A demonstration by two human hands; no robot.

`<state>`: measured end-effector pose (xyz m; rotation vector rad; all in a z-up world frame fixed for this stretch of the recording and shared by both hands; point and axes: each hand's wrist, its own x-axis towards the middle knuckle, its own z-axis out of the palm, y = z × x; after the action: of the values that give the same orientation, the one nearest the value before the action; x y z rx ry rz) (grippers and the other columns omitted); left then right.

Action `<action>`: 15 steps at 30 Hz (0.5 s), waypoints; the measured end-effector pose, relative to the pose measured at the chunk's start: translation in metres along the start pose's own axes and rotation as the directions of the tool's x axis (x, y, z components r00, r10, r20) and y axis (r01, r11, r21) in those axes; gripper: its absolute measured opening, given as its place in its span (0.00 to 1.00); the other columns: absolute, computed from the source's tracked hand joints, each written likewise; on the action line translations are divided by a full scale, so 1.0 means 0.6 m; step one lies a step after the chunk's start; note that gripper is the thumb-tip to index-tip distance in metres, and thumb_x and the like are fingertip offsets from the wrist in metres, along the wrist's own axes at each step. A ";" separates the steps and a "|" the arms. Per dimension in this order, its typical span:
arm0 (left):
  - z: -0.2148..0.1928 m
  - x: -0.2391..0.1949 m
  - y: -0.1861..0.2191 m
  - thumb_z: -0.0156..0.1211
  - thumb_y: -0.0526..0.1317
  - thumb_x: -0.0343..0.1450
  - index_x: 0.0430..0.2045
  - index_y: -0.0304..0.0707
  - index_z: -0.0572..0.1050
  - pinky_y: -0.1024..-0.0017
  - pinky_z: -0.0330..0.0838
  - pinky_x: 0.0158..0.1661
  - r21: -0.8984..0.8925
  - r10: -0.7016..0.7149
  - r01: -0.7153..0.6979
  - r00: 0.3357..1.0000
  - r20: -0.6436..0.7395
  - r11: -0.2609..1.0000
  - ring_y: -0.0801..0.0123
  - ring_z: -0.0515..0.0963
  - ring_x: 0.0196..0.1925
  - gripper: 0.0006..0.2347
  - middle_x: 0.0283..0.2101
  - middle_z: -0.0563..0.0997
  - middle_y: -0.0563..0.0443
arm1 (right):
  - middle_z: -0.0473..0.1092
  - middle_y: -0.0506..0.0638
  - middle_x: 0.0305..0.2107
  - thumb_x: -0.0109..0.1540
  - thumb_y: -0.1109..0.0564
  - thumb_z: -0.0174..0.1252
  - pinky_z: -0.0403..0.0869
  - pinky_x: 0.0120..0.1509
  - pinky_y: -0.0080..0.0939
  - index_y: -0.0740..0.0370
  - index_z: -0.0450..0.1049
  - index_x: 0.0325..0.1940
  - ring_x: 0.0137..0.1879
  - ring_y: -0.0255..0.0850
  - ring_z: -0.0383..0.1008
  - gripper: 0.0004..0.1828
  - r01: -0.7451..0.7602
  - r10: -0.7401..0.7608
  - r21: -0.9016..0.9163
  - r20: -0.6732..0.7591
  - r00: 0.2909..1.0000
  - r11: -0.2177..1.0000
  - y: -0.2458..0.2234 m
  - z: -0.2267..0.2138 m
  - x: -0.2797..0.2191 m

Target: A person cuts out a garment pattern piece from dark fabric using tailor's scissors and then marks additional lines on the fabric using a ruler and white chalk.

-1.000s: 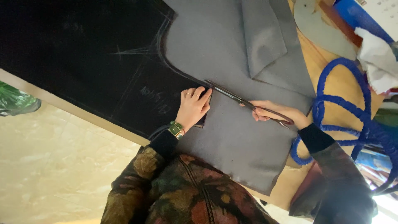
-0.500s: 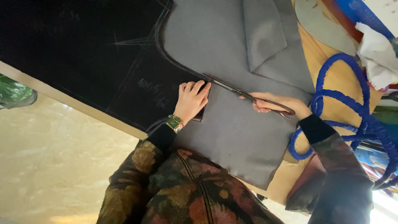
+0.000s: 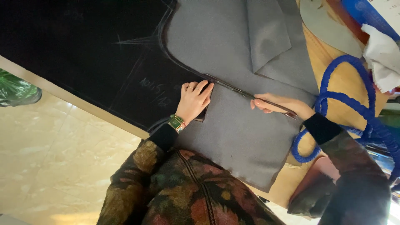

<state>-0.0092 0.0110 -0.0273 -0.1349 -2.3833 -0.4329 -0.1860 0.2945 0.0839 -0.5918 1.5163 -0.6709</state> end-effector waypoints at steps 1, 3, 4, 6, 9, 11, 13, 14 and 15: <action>0.001 0.000 0.000 0.58 0.38 0.65 0.49 0.53 0.79 0.65 0.65 0.45 0.002 -0.001 0.001 1.000 -0.001 1.000 0.64 0.74 0.43 0.17 0.49 0.76 0.52 | 0.52 0.41 0.24 0.70 0.32 0.40 0.61 0.31 0.30 0.57 0.66 0.39 0.28 0.33 0.53 0.27 0.001 -0.001 -0.002 0.002 1.000 1.000 0.001 -0.001 0.000; 0.003 -0.001 -0.001 0.57 0.38 0.65 0.49 0.52 0.80 0.65 0.65 0.45 0.006 0.004 -0.004 1.000 -0.012 1.000 0.63 0.74 0.43 0.17 0.49 0.76 0.52 | 0.52 0.40 0.22 0.70 0.30 0.38 0.61 0.28 0.31 0.54 0.62 0.33 0.26 0.34 0.58 0.28 0.013 -0.012 -0.081 0.012 1.000 0.997 0.001 -0.004 0.001; 0.001 0.000 -0.001 0.57 0.38 0.65 0.49 0.52 0.80 0.65 0.65 0.45 0.009 0.002 -0.002 1.000 -0.012 1.000 0.63 0.74 0.43 0.17 0.49 0.76 0.52 | 0.52 0.40 0.22 0.70 0.30 0.38 0.61 0.28 0.31 0.54 0.62 0.33 0.26 0.34 0.58 0.28 0.015 -0.013 -0.083 0.014 1.000 0.996 0.011 -0.007 0.007; -0.003 0.002 -0.001 0.57 0.38 0.65 0.48 0.52 0.80 0.66 0.64 0.44 0.003 0.013 -0.013 1.000 -0.008 1.000 0.64 0.74 0.43 0.17 0.49 0.76 0.52 | 0.52 0.42 0.24 0.71 0.34 0.38 0.64 0.28 0.35 0.56 0.64 0.38 0.26 0.35 0.58 0.25 -0.011 0.011 -0.078 0.000 1.000 0.997 0.030 -0.013 0.018; 0.003 -0.002 0.001 0.57 0.37 0.65 0.49 0.53 0.79 0.65 0.65 0.45 0.015 -0.004 0.004 1.000 -0.005 1.000 0.64 0.74 0.43 0.17 0.49 0.76 0.52 | 0.51 0.42 0.23 0.71 0.32 0.36 0.64 0.30 0.33 0.57 0.65 0.39 0.26 0.35 0.57 0.28 -0.006 0.008 -0.069 0.032 0.999 0.998 0.054 -0.015 0.030; 0.002 -0.001 0.000 0.57 0.38 0.65 0.49 0.53 0.79 0.65 0.65 0.45 0.013 -0.004 0.004 1.000 -0.003 1.000 0.63 0.74 0.43 0.17 0.49 0.76 0.52 | 0.51 0.42 0.22 0.71 0.32 0.36 0.64 0.29 0.33 0.57 0.64 0.38 0.25 0.34 0.57 0.28 -0.038 0.038 -0.086 0.001 0.999 0.996 0.034 -0.007 0.026; -0.001 0.000 0.001 0.57 0.38 0.65 0.49 0.53 0.79 0.64 0.66 0.44 0.010 -0.004 0.004 1.000 -0.001 1.000 0.63 0.75 0.43 0.17 0.49 0.76 0.52 | 0.52 0.42 0.22 0.71 0.31 0.35 0.63 0.27 0.34 0.57 0.63 0.36 0.25 0.34 0.57 0.29 -0.072 0.069 -0.101 -0.031 0.997 0.992 0.026 0.001 0.027; -0.003 0.001 0.001 0.57 0.38 0.65 0.49 0.53 0.79 0.65 0.66 0.44 0.009 -0.005 0.005 1.000 -0.005 1.000 0.63 0.75 0.43 0.17 0.49 0.76 0.52 | 0.52 0.41 0.21 0.71 0.30 0.36 0.63 0.26 0.33 0.56 0.62 0.34 0.24 0.34 0.57 0.29 -0.071 0.064 -0.134 -0.051 0.997 0.989 0.029 0.004 0.030; -0.005 0.003 0.001 0.57 0.37 0.65 0.49 0.53 0.79 0.66 0.66 0.44 0.009 -0.004 0.004 1.000 -0.011 1.000 0.64 0.74 0.43 0.17 0.49 0.76 0.53 | 0.52 0.40 0.19 0.71 0.29 0.36 0.62 0.25 0.33 0.55 0.60 0.31 0.23 0.33 0.57 0.30 -0.070 0.058 -0.167 -0.073 0.996 0.984 0.031 0.006 0.034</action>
<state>-0.0087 0.0103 -0.0239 -0.1231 -2.3750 -0.4238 -0.1828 0.2925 0.0565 -0.6510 1.6595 -0.5206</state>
